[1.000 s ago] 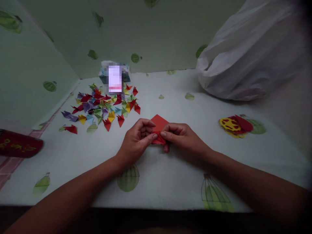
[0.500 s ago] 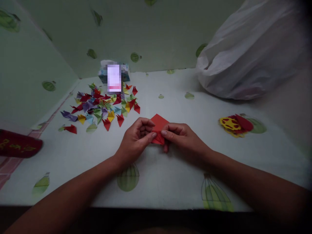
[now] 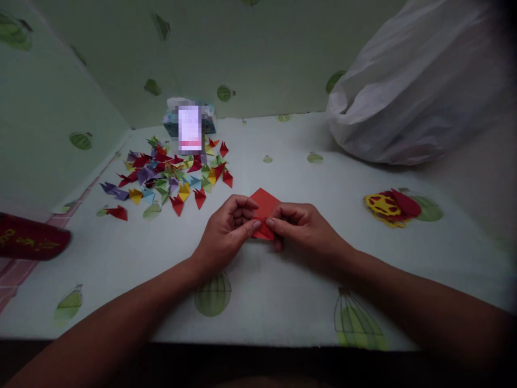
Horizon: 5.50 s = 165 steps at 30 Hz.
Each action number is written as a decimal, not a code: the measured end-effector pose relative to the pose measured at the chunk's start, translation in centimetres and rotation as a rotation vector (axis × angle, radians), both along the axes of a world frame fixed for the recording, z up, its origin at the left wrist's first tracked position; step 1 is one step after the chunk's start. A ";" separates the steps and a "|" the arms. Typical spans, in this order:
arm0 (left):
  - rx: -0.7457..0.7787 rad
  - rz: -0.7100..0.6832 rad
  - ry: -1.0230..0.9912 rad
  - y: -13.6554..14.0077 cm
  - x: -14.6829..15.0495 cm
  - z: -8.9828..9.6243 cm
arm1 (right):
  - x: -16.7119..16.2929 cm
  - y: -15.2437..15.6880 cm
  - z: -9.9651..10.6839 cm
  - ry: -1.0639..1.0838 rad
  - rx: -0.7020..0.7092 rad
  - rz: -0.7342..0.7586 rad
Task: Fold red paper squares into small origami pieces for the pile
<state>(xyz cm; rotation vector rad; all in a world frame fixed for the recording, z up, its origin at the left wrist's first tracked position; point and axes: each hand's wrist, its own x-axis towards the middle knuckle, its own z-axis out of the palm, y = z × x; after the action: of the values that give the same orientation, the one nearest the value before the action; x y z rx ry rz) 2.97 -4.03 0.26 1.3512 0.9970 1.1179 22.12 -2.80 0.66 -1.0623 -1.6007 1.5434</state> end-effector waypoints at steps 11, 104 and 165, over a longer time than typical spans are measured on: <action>0.054 0.045 0.032 0.0 0.0 0.0 | -0.1 -0.1 -0.1 -0.031 0.032 0.027; -0.185 0.080 -0.116 0.1 0.4 -0.1 | -0.5 -0.3 -1.1 0.141 -0.071 -0.037; -0.198 -0.040 0.046 0.1 0.1 0.7 | -0.4 0.1 -1.1 0.166 -0.057 -0.030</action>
<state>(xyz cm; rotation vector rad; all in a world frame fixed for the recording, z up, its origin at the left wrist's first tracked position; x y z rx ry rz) 3.05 -3.90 1.00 1.2359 1.0801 0.9358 21.72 -2.75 -0.49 -0.9569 -1.4301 1.6208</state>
